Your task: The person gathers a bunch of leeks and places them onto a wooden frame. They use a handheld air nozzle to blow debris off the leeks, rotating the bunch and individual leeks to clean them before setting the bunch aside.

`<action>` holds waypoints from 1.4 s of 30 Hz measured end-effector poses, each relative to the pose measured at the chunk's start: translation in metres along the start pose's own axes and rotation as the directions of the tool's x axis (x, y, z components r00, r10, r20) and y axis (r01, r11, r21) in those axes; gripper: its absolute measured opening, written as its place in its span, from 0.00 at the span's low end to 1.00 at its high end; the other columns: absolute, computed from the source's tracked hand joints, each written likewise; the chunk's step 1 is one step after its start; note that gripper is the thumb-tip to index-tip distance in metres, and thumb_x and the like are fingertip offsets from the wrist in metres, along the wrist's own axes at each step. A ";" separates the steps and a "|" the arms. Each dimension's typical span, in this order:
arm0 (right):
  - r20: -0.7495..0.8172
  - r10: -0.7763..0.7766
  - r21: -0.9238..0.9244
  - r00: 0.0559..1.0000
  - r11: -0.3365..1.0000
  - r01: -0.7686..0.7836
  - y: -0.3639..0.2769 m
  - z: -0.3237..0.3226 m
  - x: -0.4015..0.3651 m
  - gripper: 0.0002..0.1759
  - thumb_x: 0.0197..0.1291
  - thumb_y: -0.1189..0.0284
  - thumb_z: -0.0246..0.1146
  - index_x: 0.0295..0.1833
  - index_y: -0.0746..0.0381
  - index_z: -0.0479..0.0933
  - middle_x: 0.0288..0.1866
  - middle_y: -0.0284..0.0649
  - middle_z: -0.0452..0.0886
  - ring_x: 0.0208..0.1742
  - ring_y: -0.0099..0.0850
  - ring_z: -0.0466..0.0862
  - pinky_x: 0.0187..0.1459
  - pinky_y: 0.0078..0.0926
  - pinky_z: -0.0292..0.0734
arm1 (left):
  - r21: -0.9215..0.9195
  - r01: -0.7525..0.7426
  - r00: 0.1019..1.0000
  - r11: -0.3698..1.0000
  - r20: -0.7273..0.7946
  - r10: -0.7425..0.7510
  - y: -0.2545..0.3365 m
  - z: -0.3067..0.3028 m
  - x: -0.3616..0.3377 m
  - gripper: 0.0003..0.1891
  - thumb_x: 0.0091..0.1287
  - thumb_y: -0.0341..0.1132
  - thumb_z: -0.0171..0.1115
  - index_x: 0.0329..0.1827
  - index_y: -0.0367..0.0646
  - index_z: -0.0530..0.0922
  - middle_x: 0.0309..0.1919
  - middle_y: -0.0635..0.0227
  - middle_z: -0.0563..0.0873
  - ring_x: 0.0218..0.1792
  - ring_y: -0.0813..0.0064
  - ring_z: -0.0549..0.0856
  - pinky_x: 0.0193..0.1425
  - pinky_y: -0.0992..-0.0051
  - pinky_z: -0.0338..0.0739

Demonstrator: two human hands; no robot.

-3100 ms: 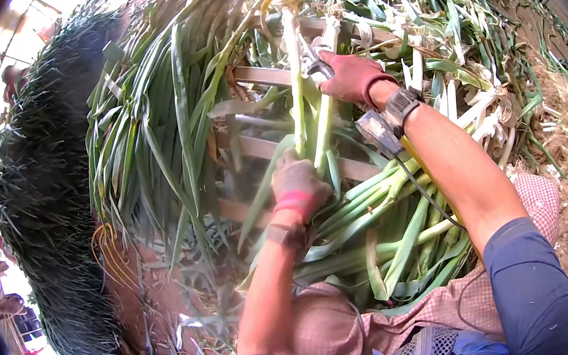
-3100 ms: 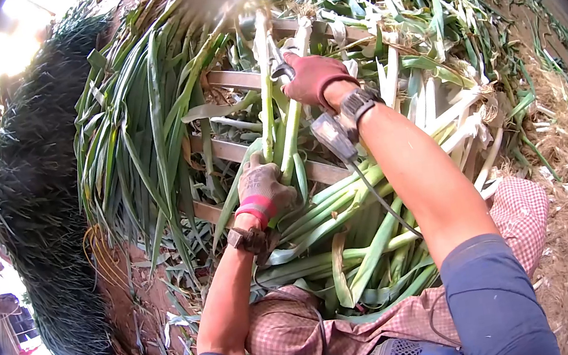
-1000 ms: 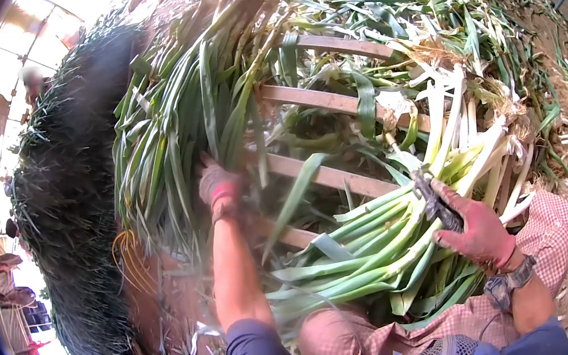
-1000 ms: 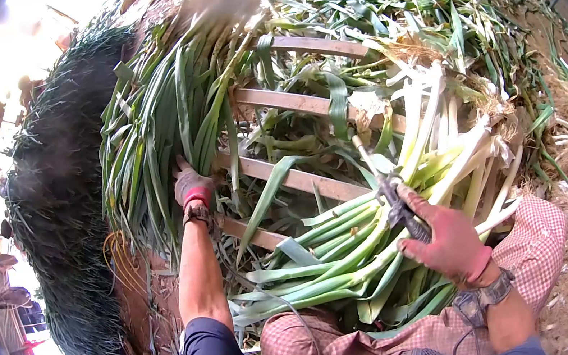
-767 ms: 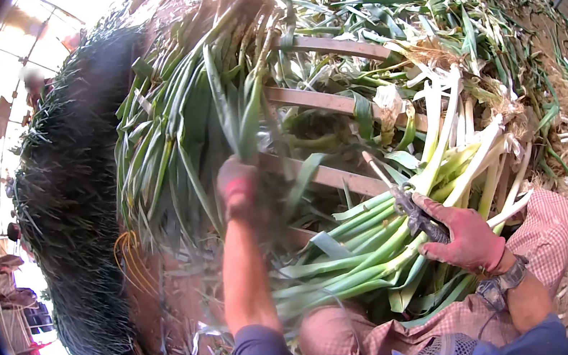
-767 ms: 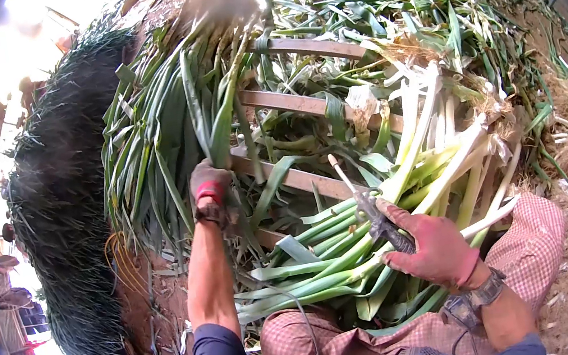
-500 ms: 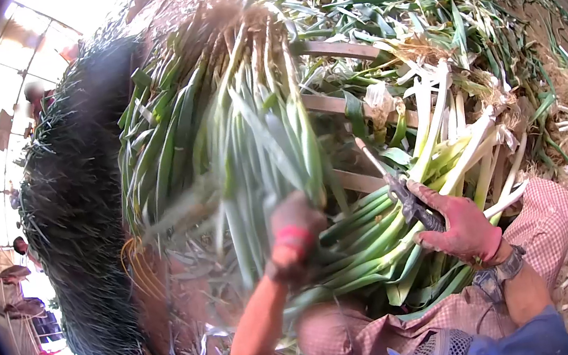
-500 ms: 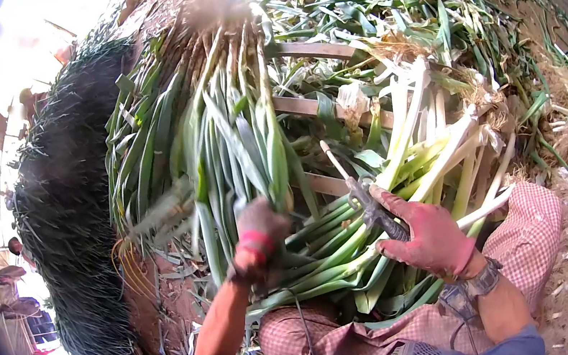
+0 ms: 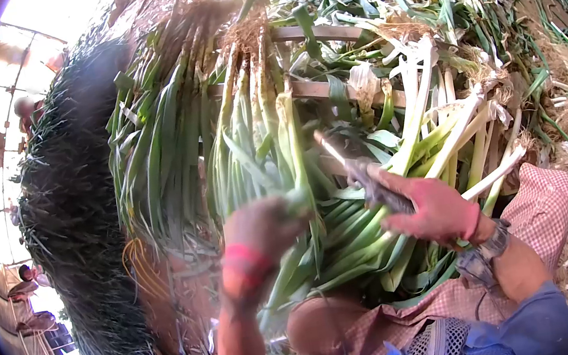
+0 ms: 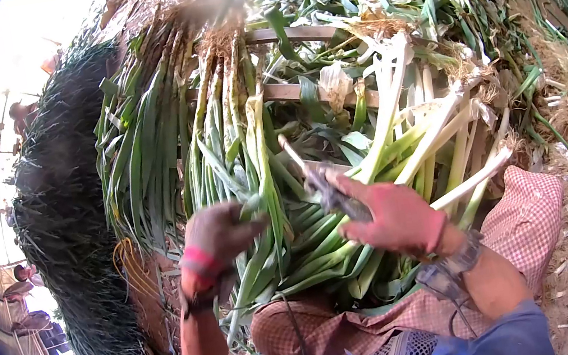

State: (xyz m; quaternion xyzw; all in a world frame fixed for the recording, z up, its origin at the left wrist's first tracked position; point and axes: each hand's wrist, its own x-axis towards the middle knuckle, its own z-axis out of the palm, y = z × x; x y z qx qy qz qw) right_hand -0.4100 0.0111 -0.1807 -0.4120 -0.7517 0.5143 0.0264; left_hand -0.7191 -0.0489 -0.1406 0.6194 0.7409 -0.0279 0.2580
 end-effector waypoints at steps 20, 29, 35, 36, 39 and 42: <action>-0.211 0.065 -0.244 0.975 0.963 -0.117 0.001 -0.021 0.202 0.50 0.62 0.46 0.69 0.86 0.54 0.65 0.65 0.57 0.87 0.63 0.54 0.88 0.66 0.46 0.81 | 0.189 0.255 0.956 0.948 -0.193 -0.219 0.018 0.082 0.102 0.21 0.61 0.53 0.73 0.46 0.45 0.91 0.46 0.56 0.93 0.50 0.50 0.93 0.55 0.53 0.87; -0.102 0.021 -0.102 0.995 0.994 -0.031 0.009 -0.019 0.106 0.50 0.63 0.46 0.69 0.87 0.50 0.64 0.50 0.52 0.91 0.48 0.48 0.91 0.55 0.42 0.84 | -0.084 0.178 0.984 0.980 0.024 -0.176 0.016 0.071 0.076 0.24 0.59 0.52 0.76 0.48 0.42 0.91 0.43 0.52 0.94 0.44 0.54 0.94 0.54 0.58 0.87; -0.020 -0.071 -0.103 0.997 0.992 0.068 0.011 -0.017 0.015 0.54 0.61 0.43 0.71 0.89 0.51 0.62 0.54 0.56 0.90 0.45 0.46 0.92 0.56 0.39 0.84 | -0.472 -0.122 0.930 0.873 0.252 0.267 0.038 0.105 0.042 0.20 0.61 0.49 0.78 0.48 0.42 0.92 0.39 0.59 0.95 0.38 0.65 0.94 0.51 0.65 0.87; -0.034 0.038 -0.105 0.999 0.994 -0.042 -0.001 -0.028 0.005 0.53 0.61 0.45 0.72 0.88 0.52 0.63 0.54 0.56 0.90 0.46 0.46 0.91 0.56 0.38 0.84 | -0.349 -0.221 0.883 0.911 0.325 0.339 0.056 0.097 0.035 0.21 0.60 0.51 0.79 0.47 0.44 0.92 0.41 0.57 0.95 0.38 0.62 0.93 0.51 0.64 0.86; -0.174 0.101 -0.087 0.980 0.989 -0.117 0.008 -0.033 -0.006 0.50 0.62 0.51 0.73 0.86 0.56 0.65 0.59 0.57 0.88 0.55 0.49 0.90 0.62 0.39 0.82 | -0.153 -0.329 0.858 0.932 0.364 0.363 0.077 0.069 0.028 0.21 0.62 0.52 0.79 0.48 0.46 0.93 0.36 0.59 0.94 0.39 0.63 0.93 0.50 0.63 0.86; -0.283 0.004 -0.145 0.959 0.988 -0.047 0.030 -0.021 -0.010 0.50 0.60 0.49 0.73 0.86 0.53 0.66 0.54 0.56 0.90 0.57 0.56 0.89 0.63 0.46 0.81 | -0.562 -0.213 0.977 0.799 -0.097 0.192 0.037 0.059 0.064 0.13 0.71 0.44 0.74 0.52 0.48 0.93 0.47 0.61 0.95 0.47 0.69 0.94 0.52 0.67 0.86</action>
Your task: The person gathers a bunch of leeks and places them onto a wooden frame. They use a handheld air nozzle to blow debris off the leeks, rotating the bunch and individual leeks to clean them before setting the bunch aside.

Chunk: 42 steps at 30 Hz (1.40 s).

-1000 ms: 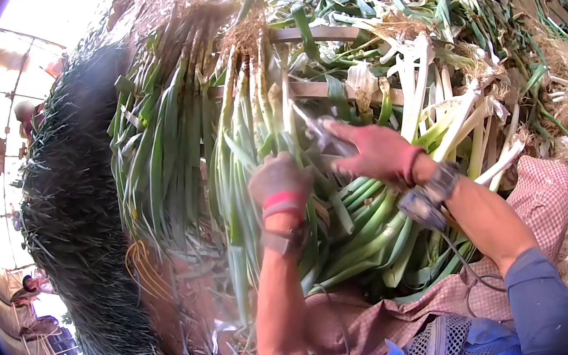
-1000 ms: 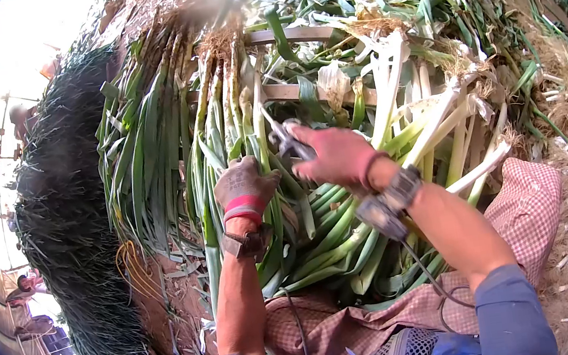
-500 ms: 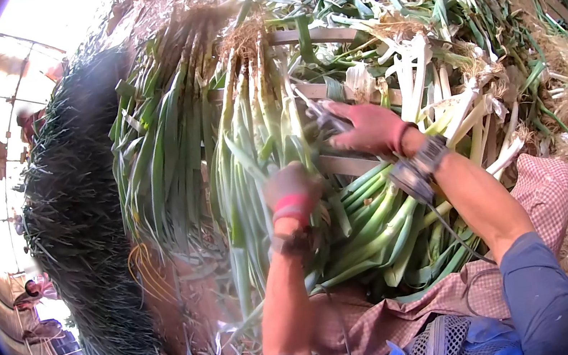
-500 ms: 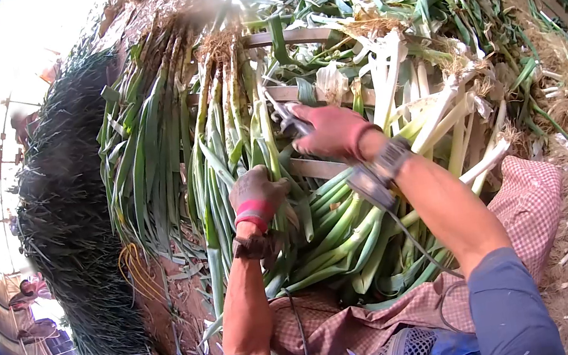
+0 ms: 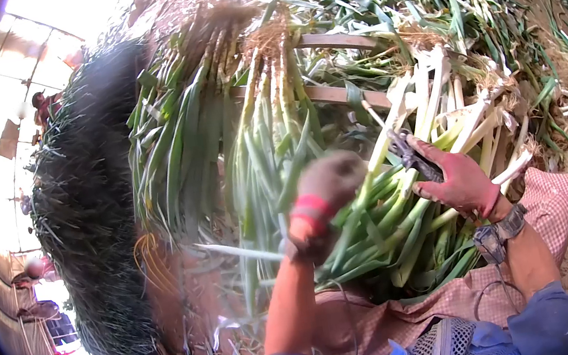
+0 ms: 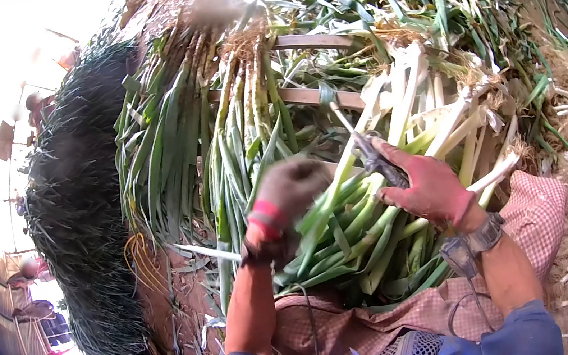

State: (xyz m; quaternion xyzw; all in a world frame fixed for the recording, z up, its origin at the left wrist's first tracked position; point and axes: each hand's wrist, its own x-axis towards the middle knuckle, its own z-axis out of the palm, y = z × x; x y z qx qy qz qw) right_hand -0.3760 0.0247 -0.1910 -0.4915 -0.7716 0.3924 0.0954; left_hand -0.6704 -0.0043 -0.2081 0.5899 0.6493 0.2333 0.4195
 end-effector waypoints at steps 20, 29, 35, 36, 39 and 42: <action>0.314 -0.078 -0.035 0.946 0.995 0.093 -0.063 0.048 0.064 0.49 0.65 0.48 0.68 0.88 0.52 0.62 0.48 0.56 0.90 0.52 0.54 0.90 0.59 0.49 0.82 | 0.335 0.361 0.852 0.870 -0.499 -0.162 -0.086 0.011 0.042 0.12 0.71 0.44 0.66 0.49 0.52 0.91 0.46 0.58 0.93 0.49 0.50 0.91 0.54 0.54 0.83; 0.191 -0.069 -0.111 0.979 0.990 0.091 -0.069 0.057 0.138 0.50 0.62 0.45 0.69 0.87 0.51 0.64 0.56 0.58 0.89 0.56 0.56 0.90 0.61 0.48 0.83 | 0.176 0.501 0.764 0.847 -0.550 -0.338 -0.063 -0.005 0.054 0.15 0.72 0.52 0.65 0.47 0.52 0.86 0.47 0.52 0.93 0.52 0.44 0.91 0.56 0.51 0.83; 0.022 -0.079 -0.141 0.997 0.987 0.081 -0.068 0.058 0.217 0.49 0.64 0.48 0.69 0.87 0.54 0.64 0.58 0.57 0.89 0.59 0.54 0.89 0.64 0.46 0.81 | 0.225 0.567 0.749 0.792 -0.541 -0.383 -0.058 -0.009 0.060 0.22 0.71 0.53 0.70 0.60 0.51 0.85 0.48 0.57 0.94 0.53 0.49 0.92 0.58 0.52 0.84; 0.059 0.000 -0.172 0.998 0.985 0.010 -0.079 0.050 0.224 0.49 0.64 0.48 0.69 0.87 0.52 0.63 0.59 0.56 0.89 0.59 0.53 0.89 0.65 0.47 0.81 | 0.238 0.575 0.752 0.783 -0.532 -0.390 -0.059 -0.009 0.061 0.23 0.71 0.53 0.69 0.63 0.51 0.84 0.49 0.56 0.94 0.53 0.49 0.92 0.59 0.52 0.84; 0.001 0.018 -0.169 1.000 0.985 -0.018 -0.086 0.043 0.248 0.49 0.65 0.50 0.70 0.88 0.51 0.62 0.61 0.53 0.89 0.61 0.52 0.89 0.65 0.46 0.81 | 0.251 0.551 0.755 0.796 -0.556 -0.347 -0.060 -0.007 0.061 0.25 0.72 0.54 0.69 0.65 0.50 0.82 0.48 0.53 0.94 0.53 0.48 0.92 0.58 0.51 0.84; -0.001 0.009 -0.174 1.000 0.985 -0.009 -0.079 0.044 0.260 0.48 0.64 0.51 0.71 0.87 0.50 0.65 0.61 0.53 0.89 0.60 0.51 0.89 0.65 0.44 0.81 | 0.316 0.510 0.723 0.800 -0.661 -0.200 -0.063 -0.002 0.063 0.25 0.72 0.54 0.69 0.65 0.49 0.82 0.48 0.51 0.94 0.52 0.47 0.92 0.57 0.51 0.85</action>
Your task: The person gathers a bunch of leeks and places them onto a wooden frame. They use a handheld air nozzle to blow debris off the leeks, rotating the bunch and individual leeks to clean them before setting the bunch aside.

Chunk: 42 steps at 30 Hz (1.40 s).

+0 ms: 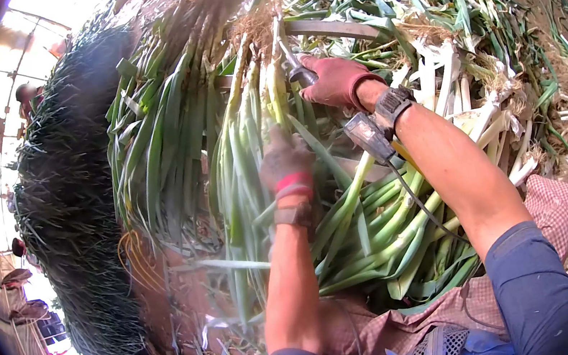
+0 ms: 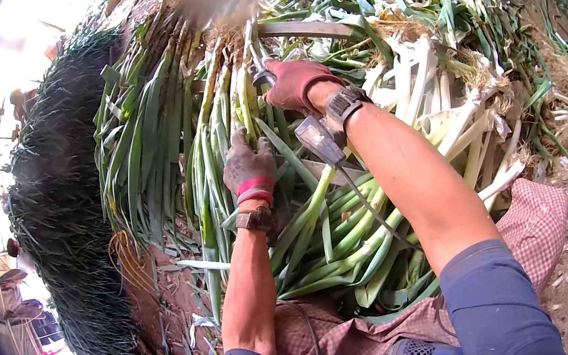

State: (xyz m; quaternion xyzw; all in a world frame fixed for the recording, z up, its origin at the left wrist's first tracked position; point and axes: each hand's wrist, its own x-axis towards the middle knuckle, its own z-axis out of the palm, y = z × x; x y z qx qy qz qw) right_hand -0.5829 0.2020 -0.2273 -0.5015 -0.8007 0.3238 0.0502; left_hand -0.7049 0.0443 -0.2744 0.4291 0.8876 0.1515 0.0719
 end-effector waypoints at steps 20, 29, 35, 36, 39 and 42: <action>0.100 -0.025 0.001 0.995 1.000 0.025 0.011 0.000 -0.035 0.48 0.63 0.48 0.69 0.87 0.50 0.64 0.58 0.56 0.90 0.56 0.53 0.90 0.62 0.46 0.83 | 0.134 0.005 0.934 0.991 0.354 -0.053 0.010 -0.026 0.030 0.25 0.54 0.52 0.75 0.43 0.38 0.93 0.43 0.47 0.94 0.46 0.51 0.95 0.52 0.58 0.88; 0.254 -0.078 0.068 0.964 0.996 0.063 0.031 -0.005 -0.173 0.51 0.62 0.45 0.68 0.88 0.48 0.62 0.54 0.56 0.90 0.53 0.52 0.91 0.58 0.48 0.84 | -0.080 0.024 0.890 0.997 0.456 0.015 -0.006 -0.043 0.005 0.25 0.50 0.53 0.78 0.34 0.35 0.92 0.29 0.49 0.92 0.33 0.55 0.93 0.43 0.62 0.86; 0.081 -0.139 0.012 0.987 0.990 0.138 0.029 0.002 -0.165 0.47 0.64 0.47 0.67 0.86 0.51 0.66 0.50 0.54 0.91 0.55 0.53 0.90 0.63 0.48 0.81 | -0.113 -0.040 0.895 0.993 0.437 0.086 -0.011 -0.051 -0.029 0.23 0.50 0.52 0.77 0.34 0.36 0.92 0.29 0.49 0.91 0.32 0.55 0.92 0.44 0.62 0.87; 0.104 -0.112 -0.002 0.988 0.994 0.113 0.025 0.001 -0.166 0.47 0.64 0.47 0.67 0.86 0.50 0.66 0.50 0.53 0.91 0.54 0.54 0.90 0.62 0.49 0.81 | -0.126 -0.030 0.874 0.992 0.478 0.087 -0.010 -0.056 -0.033 0.23 0.51 0.51 0.77 0.34 0.36 0.91 0.29 0.51 0.92 0.31 0.58 0.92 0.43 0.63 0.87; 0.175 -0.081 -0.020 0.981 0.996 0.086 0.026 -0.006 -0.176 0.48 0.63 0.45 0.68 0.87 0.49 0.65 0.48 0.54 0.91 0.50 0.53 0.91 0.57 0.48 0.83 | -0.397 0.103 0.741 0.912 0.642 0.196 -0.007 -0.057 -0.053 0.22 0.56 0.48 0.77 0.37 0.33 0.91 0.29 0.56 0.93 0.30 0.70 0.91 0.39 0.68 0.86; 0.261 -0.040 -0.008 0.964 0.999 0.044 0.025 -0.032 -0.202 0.50 0.62 0.44 0.68 0.87 0.47 0.64 0.42 0.53 0.90 0.43 0.49 0.91 0.49 0.46 0.84 | -0.401 -0.012 0.640 0.916 0.701 0.315 0.020 -0.050 -0.097 0.22 0.62 0.46 0.78 0.42 0.31 0.91 0.31 0.60 0.93 0.30 0.75 0.91 0.38 0.73 0.86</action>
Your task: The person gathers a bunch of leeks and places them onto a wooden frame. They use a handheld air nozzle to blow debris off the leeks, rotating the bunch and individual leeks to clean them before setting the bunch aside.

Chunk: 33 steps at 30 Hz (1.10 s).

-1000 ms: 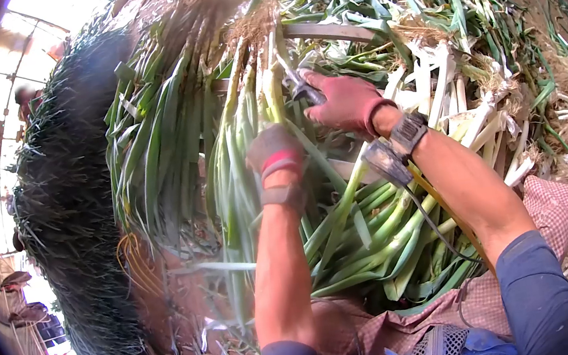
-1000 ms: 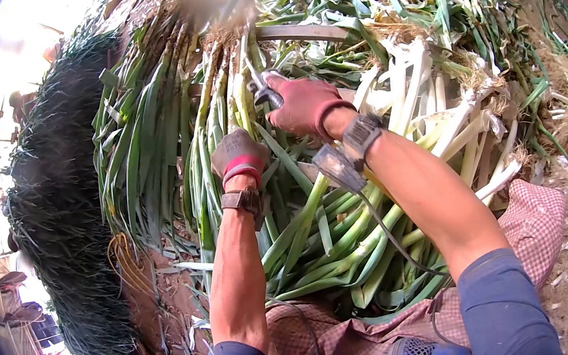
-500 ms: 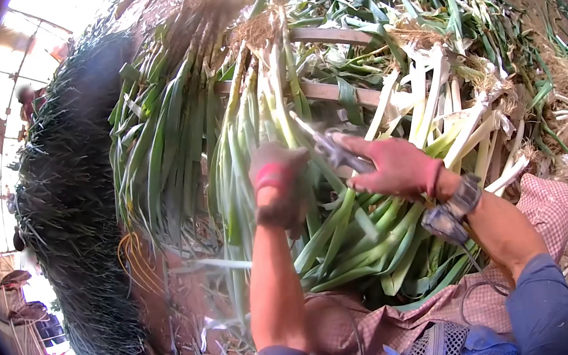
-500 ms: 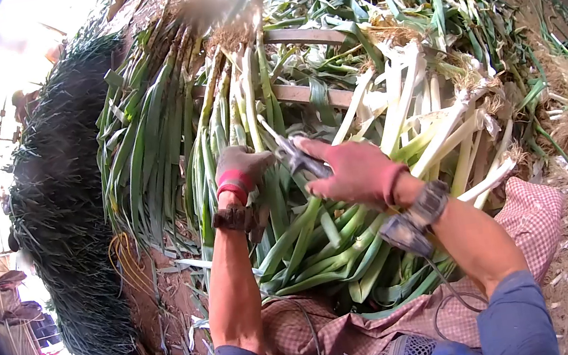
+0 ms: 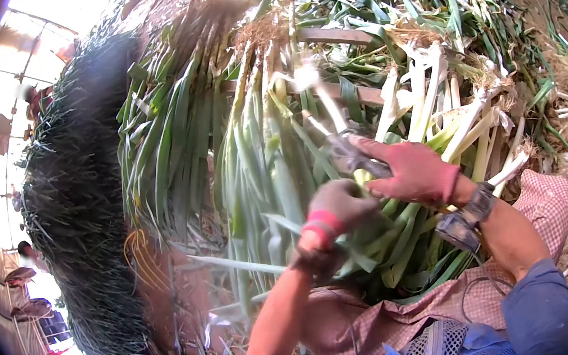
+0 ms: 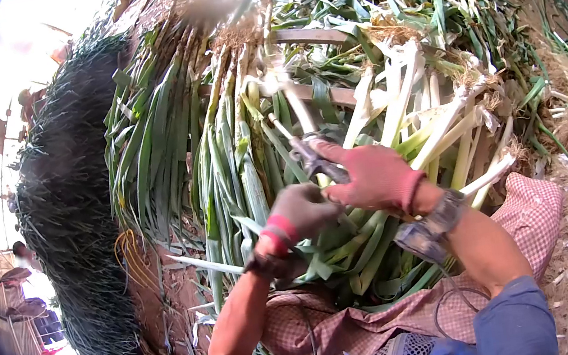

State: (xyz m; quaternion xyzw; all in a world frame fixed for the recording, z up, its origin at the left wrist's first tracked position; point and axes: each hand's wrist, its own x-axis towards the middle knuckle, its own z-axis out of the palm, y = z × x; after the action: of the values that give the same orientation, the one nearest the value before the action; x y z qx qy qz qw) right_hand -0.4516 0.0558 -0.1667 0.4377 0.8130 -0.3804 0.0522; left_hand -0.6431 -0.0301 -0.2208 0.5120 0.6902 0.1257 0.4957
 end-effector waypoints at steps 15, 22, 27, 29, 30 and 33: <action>-0.199 0.037 0.269 0.979 0.963 0.018 0.066 0.010 -0.042 0.52 0.62 0.43 0.70 0.89 0.45 0.62 0.45 0.48 0.90 0.43 0.43 0.91 0.53 0.41 0.86 | 0.247 0.167 0.826 0.954 -0.563 0.001 -0.010 -0.068 0.197 0.35 0.75 0.50 0.68 0.78 0.37 0.71 0.67 0.45 0.85 0.66 0.46 0.86 0.72 0.54 0.80; -0.141 0.034 0.246 0.989 0.969 0.002 0.057 0.005 -0.014 0.50 0.63 0.45 0.69 0.88 0.49 0.63 0.32 0.48 0.85 0.36 0.46 0.88 0.45 0.43 0.84 | -0.212 -0.167 0.892 0.963 -0.449 0.055 -0.052 -0.051 0.200 0.21 0.73 0.32 0.74 0.68 0.36 0.84 0.37 0.70 0.92 0.30 0.82 0.85 0.35 0.79 0.82; -0.078 -0.042 0.189 0.996 0.980 0.056 0.048 0.007 -0.015 0.51 0.63 0.45 0.69 0.87 0.53 0.63 0.43 0.56 0.89 0.45 0.56 0.90 0.52 0.50 0.83 | -0.202 -0.139 0.966 0.969 -0.243 0.088 -0.089 -0.011 0.101 0.23 0.72 0.25 0.74 0.69 0.31 0.82 0.49 0.64 0.94 0.44 0.81 0.88 0.52 0.77 0.85; 0.003 -0.101 0.240 0.995 0.966 0.097 0.037 0.012 -0.019 0.51 0.63 0.45 0.69 0.87 0.53 0.63 0.45 0.58 0.89 0.48 0.58 0.89 0.55 0.51 0.82 | -0.135 -0.103 0.966 0.986 -0.250 0.067 -0.082 -0.003 0.057 0.28 0.67 0.40 0.75 0.68 0.36 0.83 0.55 0.43 0.91 0.58 0.49 0.91 0.64 0.59 0.82; 0.058 -0.026 0.181 0.998 0.983 0.015 0.027 0.013 -0.020 0.51 0.64 0.44 0.68 0.88 0.53 0.62 0.46 0.59 0.89 0.50 0.57 0.90 0.57 0.50 0.83 | -0.134 -0.101 0.966 0.986 -0.251 0.064 -0.075 -0.003 0.047 0.28 0.67 0.40 0.75 0.68 0.36 0.83 0.55 0.43 0.91 0.58 0.49 0.91 0.64 0.59 0.82; 0.094 0.003 0.098 0.996 0.995 -0.012 0.031 0.028 -0.025 0.51 0.65 0.43 0.67 0.88 0.53 0.61 0.46 0.59 0.90 0.50 0.56 0.90 0.58 0.49 0.83 | 0.063 0.049 0.973 0.997 -0.228 -0.033 -0.060 -0.004 0.033 0.32 0.70 0.36 0.74 0.75 0.29 0.77 0.62 0.41 0.89 0.63 0.56 0.90 0.70 0.67 0.81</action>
State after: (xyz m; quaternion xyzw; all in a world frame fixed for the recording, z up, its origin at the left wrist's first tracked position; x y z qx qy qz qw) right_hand -0.4199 0.0308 -0.1939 0.4244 0.7883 -0.4400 0.0702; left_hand -0.6808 -0.0275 -0.2779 0.4965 0.7566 0.1495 0.3984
